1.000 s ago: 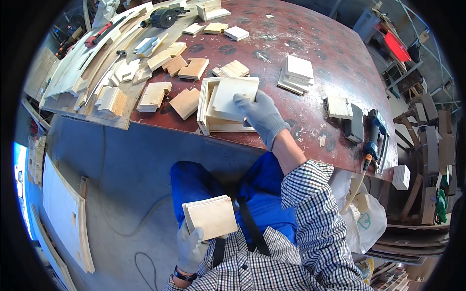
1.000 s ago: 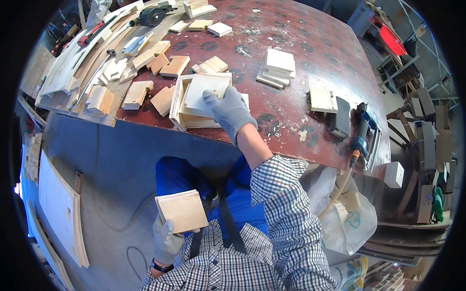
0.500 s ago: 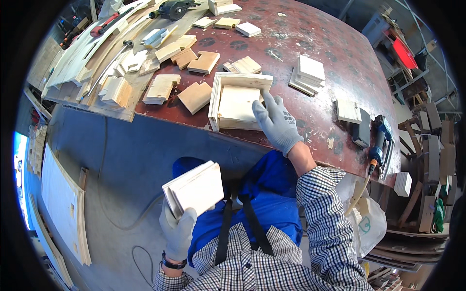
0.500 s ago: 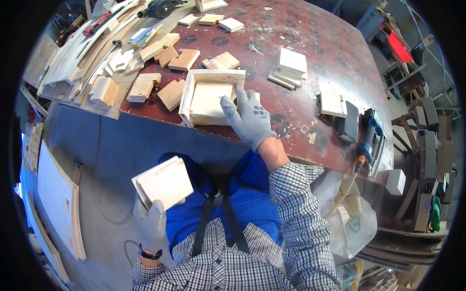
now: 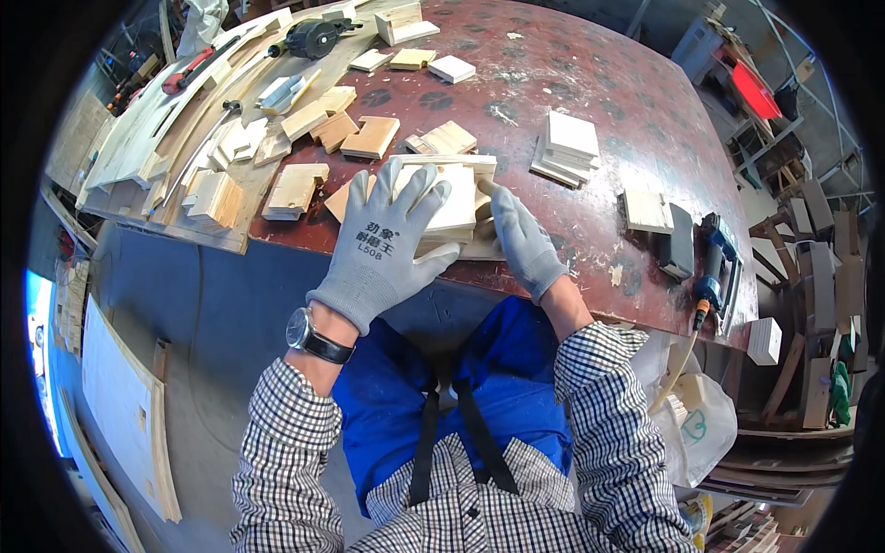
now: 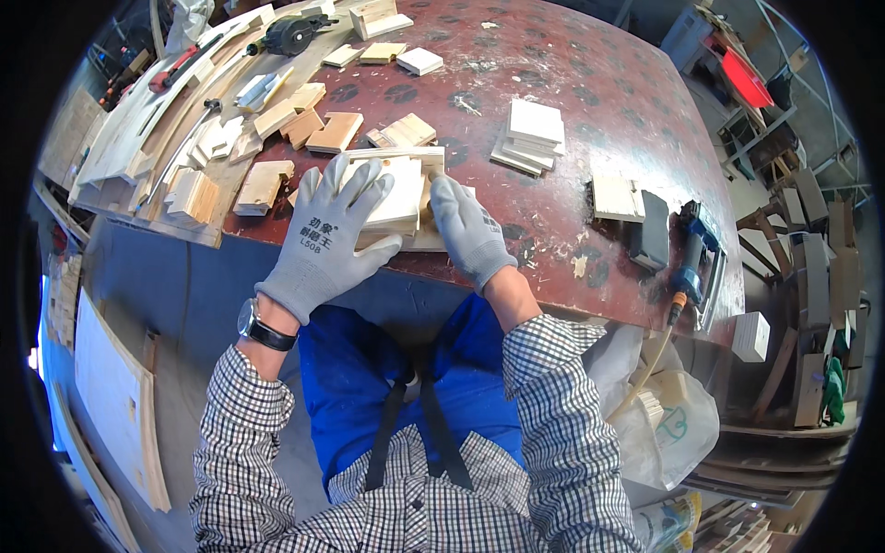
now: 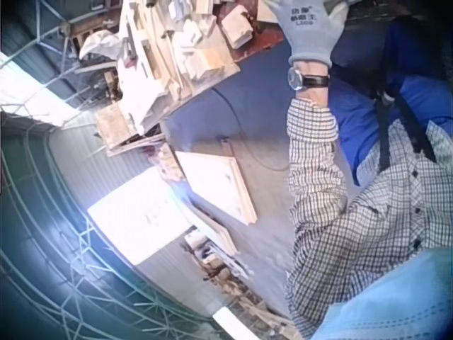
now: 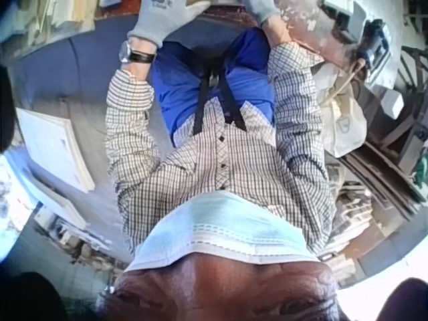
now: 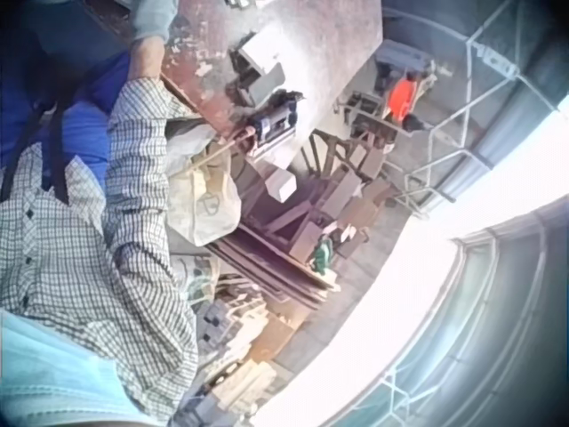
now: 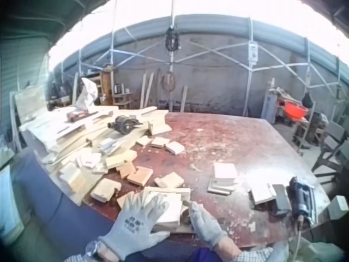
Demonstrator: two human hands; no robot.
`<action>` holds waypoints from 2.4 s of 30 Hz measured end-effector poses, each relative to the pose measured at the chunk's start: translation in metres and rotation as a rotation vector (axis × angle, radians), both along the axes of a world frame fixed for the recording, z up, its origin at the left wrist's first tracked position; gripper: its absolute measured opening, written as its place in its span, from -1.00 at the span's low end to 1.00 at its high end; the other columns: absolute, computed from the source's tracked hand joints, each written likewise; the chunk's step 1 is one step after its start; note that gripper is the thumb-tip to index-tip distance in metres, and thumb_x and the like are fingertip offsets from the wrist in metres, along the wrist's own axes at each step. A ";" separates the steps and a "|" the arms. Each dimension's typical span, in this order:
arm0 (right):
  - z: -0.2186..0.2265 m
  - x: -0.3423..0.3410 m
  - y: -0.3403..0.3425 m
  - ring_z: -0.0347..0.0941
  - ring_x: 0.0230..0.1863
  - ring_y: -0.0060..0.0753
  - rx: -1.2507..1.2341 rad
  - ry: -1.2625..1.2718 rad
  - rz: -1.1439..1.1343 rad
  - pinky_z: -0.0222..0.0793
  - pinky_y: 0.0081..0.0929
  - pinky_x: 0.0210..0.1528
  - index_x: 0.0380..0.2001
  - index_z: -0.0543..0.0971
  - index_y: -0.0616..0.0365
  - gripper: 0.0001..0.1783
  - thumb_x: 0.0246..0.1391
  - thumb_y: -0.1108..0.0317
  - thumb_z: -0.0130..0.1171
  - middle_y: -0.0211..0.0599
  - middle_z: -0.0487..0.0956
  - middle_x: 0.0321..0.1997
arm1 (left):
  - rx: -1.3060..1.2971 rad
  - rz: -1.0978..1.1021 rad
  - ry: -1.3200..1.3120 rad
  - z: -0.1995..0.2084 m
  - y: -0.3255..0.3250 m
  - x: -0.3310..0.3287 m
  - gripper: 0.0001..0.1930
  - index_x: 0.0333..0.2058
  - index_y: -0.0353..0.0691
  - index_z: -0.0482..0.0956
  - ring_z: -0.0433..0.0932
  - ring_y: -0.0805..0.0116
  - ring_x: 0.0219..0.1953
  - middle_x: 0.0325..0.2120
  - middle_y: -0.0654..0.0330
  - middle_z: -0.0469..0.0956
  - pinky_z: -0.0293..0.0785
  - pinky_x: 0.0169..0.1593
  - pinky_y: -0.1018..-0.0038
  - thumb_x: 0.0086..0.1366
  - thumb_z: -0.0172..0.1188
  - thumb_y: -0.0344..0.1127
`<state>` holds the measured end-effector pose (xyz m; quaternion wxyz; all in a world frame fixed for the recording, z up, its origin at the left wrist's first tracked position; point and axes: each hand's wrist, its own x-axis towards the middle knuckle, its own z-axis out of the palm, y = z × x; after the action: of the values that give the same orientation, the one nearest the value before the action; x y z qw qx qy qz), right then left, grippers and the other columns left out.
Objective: The person assembles small wooden boxes by hand at a workbench. They pick up pre-cut wooden pieces, fit them together to form box shapes, and stack the completed boxes on the table.
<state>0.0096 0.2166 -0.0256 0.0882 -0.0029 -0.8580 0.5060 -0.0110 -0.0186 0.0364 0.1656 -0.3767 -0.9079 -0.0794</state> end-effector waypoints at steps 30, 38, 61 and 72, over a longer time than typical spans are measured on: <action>-0.009 -0.003 -0.015 0.60 0.17 0.22 0.466 0.246 0.078 0.59 0.02 0.11 0.62 -0.07 0.21 0.15 0.33 -0.36 0.10 0.18 0.57 0.23 | -0.046 -0.087 -0.209 -0.008 -0.004 -0.052 0.10 0.53 -0.36 0.00 0.03 -0.20 0.57 0.50 -0.24 0.08 0.04 0.59 0.00 0.12 0.37 -0.06; -0.002 -0.006 -0.025 0.62 0.18 0.19 0.586 0.210 0.073 0.65 0.03 0.03 0.61 0.09 -0.09 0.09 0.22 -0.38 0.23 0.11 0.52 0.29 | -0.121 -0.162 -0.171 -0.006 -0.014 -0.074 0.19 0.50 -0.38 0.07 0.04 -0.16 0.56 0.49 -0.18 0.10 0.13 0.58 0.06 0.09 0.46 0.19; 0.053 -0.017 -0.010 0.66 0.06 -0.01 0.759 0.321 0.039 0.61 -0.14 0.05 0.17 0.59 0.08 -0.36 0.30 -0.21 0.22 -0.13 0.62 0.14 | 0.292 -0.177 -0.500 -0.035 -0.020 -0.085 0.49 0.59 -0.24 -0.31 -0.08 -0.08 0.62 0.58 -0.17 -0.13 0.00 0.62 0.12 -0.02 0.69 0.06; 0.085 -0.022 -0.023 0.50 0.30 0.20 0.718 -0.103 0.166 0.50 0.01 0.26 0.33 0.36 0.27 0.12 -0.05 -0.39 0.41 0.21 0.48 0.27 | 0.298 -0.202 -0.425 -0.034 -0.018 -0.083 0.31 0.57 -0.22 -0.11 0.16 0.00 0.53 0.50 -0.07 0.13 0.15 0.56 0.18 0.05 0.69 -0.14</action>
<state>-0.0126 0.1940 0.0590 -0.0013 0.0723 -0.9814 0.1777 -0.0935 -0.0367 0.0025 0.0164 -0.4116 -0.8584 -0.3055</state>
